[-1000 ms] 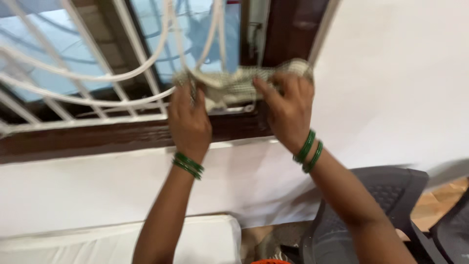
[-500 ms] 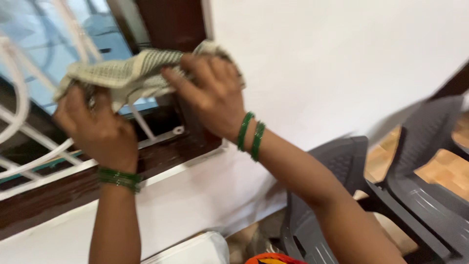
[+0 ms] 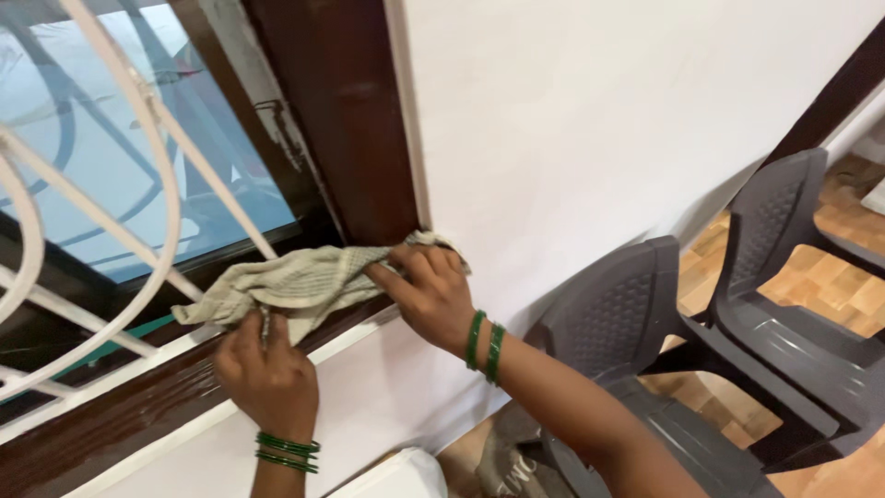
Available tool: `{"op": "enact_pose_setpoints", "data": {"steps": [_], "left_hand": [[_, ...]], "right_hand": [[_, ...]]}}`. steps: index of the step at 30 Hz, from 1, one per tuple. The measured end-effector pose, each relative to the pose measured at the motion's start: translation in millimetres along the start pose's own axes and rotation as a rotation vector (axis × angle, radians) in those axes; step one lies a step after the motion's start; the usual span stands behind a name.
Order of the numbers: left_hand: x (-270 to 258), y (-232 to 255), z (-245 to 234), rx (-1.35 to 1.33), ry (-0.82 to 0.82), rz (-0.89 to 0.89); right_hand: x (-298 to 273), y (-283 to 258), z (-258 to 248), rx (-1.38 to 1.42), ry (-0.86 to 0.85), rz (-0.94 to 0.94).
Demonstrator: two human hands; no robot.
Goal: The person wipes the lower part of a window frame and the bottom edge of a white metal security grille with a cloth.
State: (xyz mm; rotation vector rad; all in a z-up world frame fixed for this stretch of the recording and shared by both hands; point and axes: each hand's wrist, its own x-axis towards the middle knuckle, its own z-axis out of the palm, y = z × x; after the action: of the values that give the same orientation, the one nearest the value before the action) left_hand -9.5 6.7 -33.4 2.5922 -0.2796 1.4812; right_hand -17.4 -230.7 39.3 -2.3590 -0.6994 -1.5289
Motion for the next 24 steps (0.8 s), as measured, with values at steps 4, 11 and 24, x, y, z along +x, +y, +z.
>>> {"op": "enact_pose_setpoints", "data": {"steps": [4,11,24], "left_hand": [[-21,0,-4,-0.041,0.026,-0.003],[-43,25,-22,-0.047,0.011,-0.065],[127,14,-64,0.111,0.398,0.048]], "right_hand": [[-32,-14,10,0.051,-0.07,0.091],[-53,-18,6,0.166,-0.141,0.102],[100,0,-46,0.011,0.128,-0.183]]}}
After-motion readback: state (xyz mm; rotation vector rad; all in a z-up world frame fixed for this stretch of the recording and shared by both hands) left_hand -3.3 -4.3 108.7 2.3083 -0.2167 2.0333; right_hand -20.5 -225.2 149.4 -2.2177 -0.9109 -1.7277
